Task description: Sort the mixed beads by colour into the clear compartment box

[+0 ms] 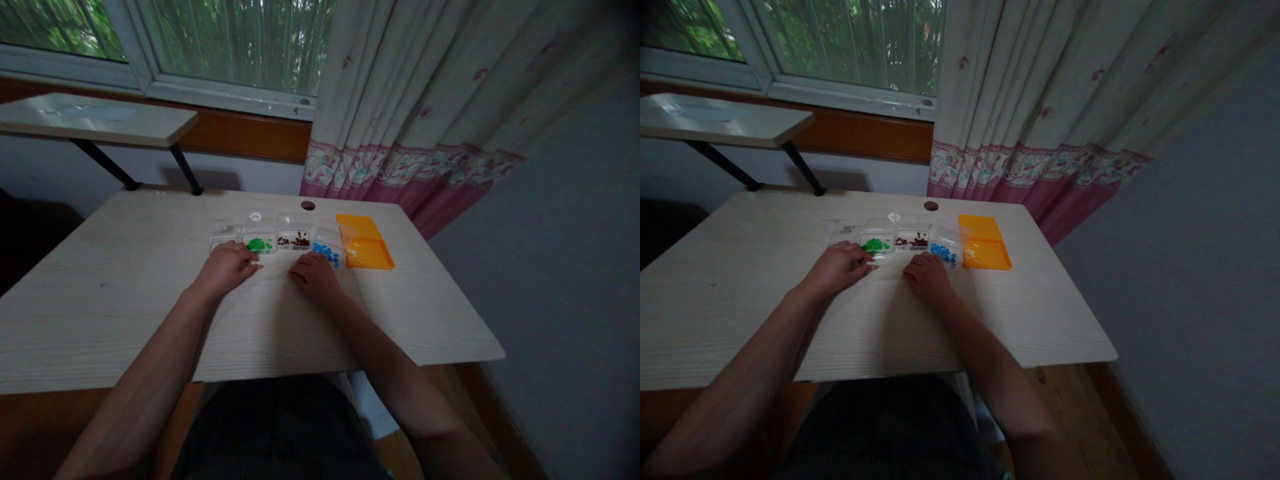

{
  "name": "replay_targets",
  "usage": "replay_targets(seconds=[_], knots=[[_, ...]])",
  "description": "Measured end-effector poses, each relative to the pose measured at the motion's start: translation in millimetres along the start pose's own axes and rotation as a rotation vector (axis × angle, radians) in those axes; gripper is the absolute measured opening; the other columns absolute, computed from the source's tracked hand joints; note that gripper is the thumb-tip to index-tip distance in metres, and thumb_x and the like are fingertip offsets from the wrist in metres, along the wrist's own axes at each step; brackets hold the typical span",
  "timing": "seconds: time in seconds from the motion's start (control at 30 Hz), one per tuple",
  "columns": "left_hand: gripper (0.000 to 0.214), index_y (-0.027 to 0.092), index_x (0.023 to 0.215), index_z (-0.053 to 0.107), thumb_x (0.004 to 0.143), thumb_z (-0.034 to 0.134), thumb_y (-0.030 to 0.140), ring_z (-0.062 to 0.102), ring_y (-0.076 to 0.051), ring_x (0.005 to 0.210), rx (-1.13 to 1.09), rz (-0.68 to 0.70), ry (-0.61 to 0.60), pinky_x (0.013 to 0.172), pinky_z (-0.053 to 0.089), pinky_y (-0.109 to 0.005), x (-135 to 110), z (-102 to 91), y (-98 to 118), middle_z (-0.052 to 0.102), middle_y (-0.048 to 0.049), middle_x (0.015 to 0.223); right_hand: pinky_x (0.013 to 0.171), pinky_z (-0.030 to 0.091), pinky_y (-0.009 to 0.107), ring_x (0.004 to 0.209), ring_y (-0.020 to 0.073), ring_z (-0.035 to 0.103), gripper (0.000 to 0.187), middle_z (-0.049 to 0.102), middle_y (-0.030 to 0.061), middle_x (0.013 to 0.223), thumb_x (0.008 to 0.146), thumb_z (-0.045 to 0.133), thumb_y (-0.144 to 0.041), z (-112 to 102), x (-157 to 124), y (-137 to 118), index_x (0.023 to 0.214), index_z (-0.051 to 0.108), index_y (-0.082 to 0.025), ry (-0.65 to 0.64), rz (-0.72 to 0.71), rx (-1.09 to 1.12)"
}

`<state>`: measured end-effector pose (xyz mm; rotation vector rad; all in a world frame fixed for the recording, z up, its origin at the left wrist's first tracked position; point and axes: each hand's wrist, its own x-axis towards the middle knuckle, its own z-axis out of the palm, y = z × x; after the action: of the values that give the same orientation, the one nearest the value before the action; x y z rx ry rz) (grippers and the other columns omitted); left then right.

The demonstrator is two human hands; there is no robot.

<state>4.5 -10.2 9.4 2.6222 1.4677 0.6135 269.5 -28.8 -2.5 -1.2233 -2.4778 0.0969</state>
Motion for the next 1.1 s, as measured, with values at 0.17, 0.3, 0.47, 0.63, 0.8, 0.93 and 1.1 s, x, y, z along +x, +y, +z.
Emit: replay_targets(seconds=[0.17,0.3,0.47,0.63,0.8,0.93,1.1], knots=[[0.025,0.022,0.100,0.070,0.086,0.063,0.042,0.062,-0.025,0.086,0.047,-0.001,-0.051,0.079,0.044,-0.036,1,2.2,5,0.070,-0.0062,0.086,0.091,0.038,0.037,0.099,0.0228,0.058,0.013,0.072,0.0056,0.096,0.091,0.063,-0.025,0,1,11,0.092,0.076,-0.023,0.130,0.009,0.016],[0.020,0.021,0.098,0.068,0.089,0.059,0.036,0.062,-0.024,0.086,0.029,0.032,-0.064,0.080,0.044,-0.035,1,3.6,8,0.069,-0.0060,0.087,0.084,0.041,0.036,0.091,0.0217,0.059,0.014,0.071,0.0053,0.090,0.091,0.063,-0.028,-13,-3,32,0.090,0.076,-0.023,0.392,0.118,0.017],[0.018,0.020,0.095,0.066,0.092,0.054,0.033,0.061,-0.024,0.087,0.014,0.044,-0.050,0.080,0.043,-0.034,1,4.5,10,0.068,-0.0065,0.087,0.085,0.043,0.037,0.088,0.0220,0.058,0.022,0.069,0.0070,0.087,0.092,0.058,-0.032,-36,-11,61,0.089,0.076,-0.020,0.746,0.326,-0.055],[0.023,0.020,0.090,0.066,0.095,0.049,0.035,0.060,-0.024,0.086,0.004,0.055,-0.038,0.079,0.043,-0.034,2,7.4,10,0.067,-0.0071,0.086,0.086,0.042,0.038,0.086,0.0226,0.057,0.026,0.069,0.0076,0.086,0.091,0.054,-0.033,-49,-22,83,0.088,0.076,-0.019,0.835,0.511,-0.130],[0.027,0.019,0.090,0.066,0.096,0.047,0.037,0.060,-0.024,0.087,0.007,0.059,-0.029,0.079,0.043,-0.034,2,11.3,9,0.068,-0.0079,0.088,0.088,0.040,0.041,0.092,0.0254,0.055,0.028,0.071,0.0107,0.094,0.088,0.052,-0.032,-54,-30,91,0.091,0.076,-0.018,0.753,0.708,-0.159],[0.029,0.019,0.089,0.067,0.097,0.046,0.038,0.060,-0.024,0.086,-0.013,0.067,-0.004,0.079,0.044,-0.035,2,12.6,8,0.068,-0.0080,0.086,0.087,0.040,0.042,0.096,0.0274,0.054,0.029,0.072,0.0117,0.098,0.086,0.053,-0.030,-53,-30,89,0.092,0.078,-0.017,0.640,0.820,-0.194],[0.029,0.019,0.091,0.067,0.097,0.047,0.038,0.059,-0.023,0.088,-0.113,0.044,0.116,0.082,0.044,-0.035,3,8.7,11,0.067,-0.0079,0.087,0.084,0.039,0.042,0.098,0.0285,0.053,0.029,0.071,0.0119,0.102,0.085,0.053,-0.029,-51,-30,87,0.096,0.078,-0.019,0.441,0.934,-0.227]])
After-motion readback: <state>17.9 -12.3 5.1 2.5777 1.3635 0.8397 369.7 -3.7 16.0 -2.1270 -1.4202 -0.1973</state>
